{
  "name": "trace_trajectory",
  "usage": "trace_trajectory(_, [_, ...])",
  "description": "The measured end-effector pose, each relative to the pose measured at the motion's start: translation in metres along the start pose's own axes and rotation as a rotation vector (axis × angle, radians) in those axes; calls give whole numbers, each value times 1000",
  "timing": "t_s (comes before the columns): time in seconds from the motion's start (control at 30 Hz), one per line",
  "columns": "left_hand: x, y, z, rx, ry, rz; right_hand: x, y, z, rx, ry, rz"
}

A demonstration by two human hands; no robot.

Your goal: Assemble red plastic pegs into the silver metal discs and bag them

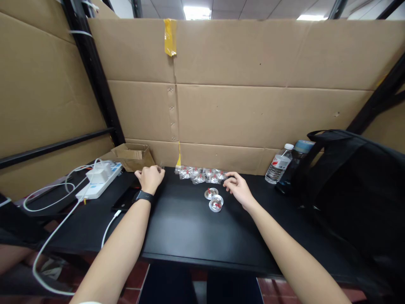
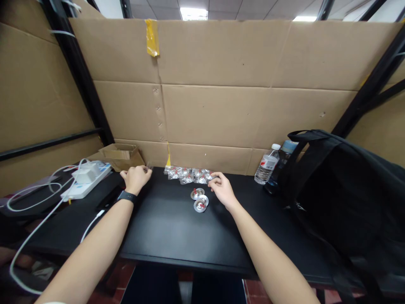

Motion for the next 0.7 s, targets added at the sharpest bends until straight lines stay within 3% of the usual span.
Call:
trace_trajectory(0.37, [31, 17, 15, -145, -81, 158, -1, 1, 3, -82, 45, -26])
trace_trajectory(0.53, [37, 21, 18, -148, -99, 238, 3, -1, 4, -127, 59, -60])
trace_trajectory(0.7, [31, 18, 14, -117, -47, 209, 5, 0, 7, -171, 55, -89])
Point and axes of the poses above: each hand's wrist, its own y-axis away from the middle knuckle, its own z-axis out of the palm, x = y × z, the point moved 5 cm from there along -y, towards the middle knuckle, and after that the axes turned 2 degrees about -y, right-handed, at the moved point
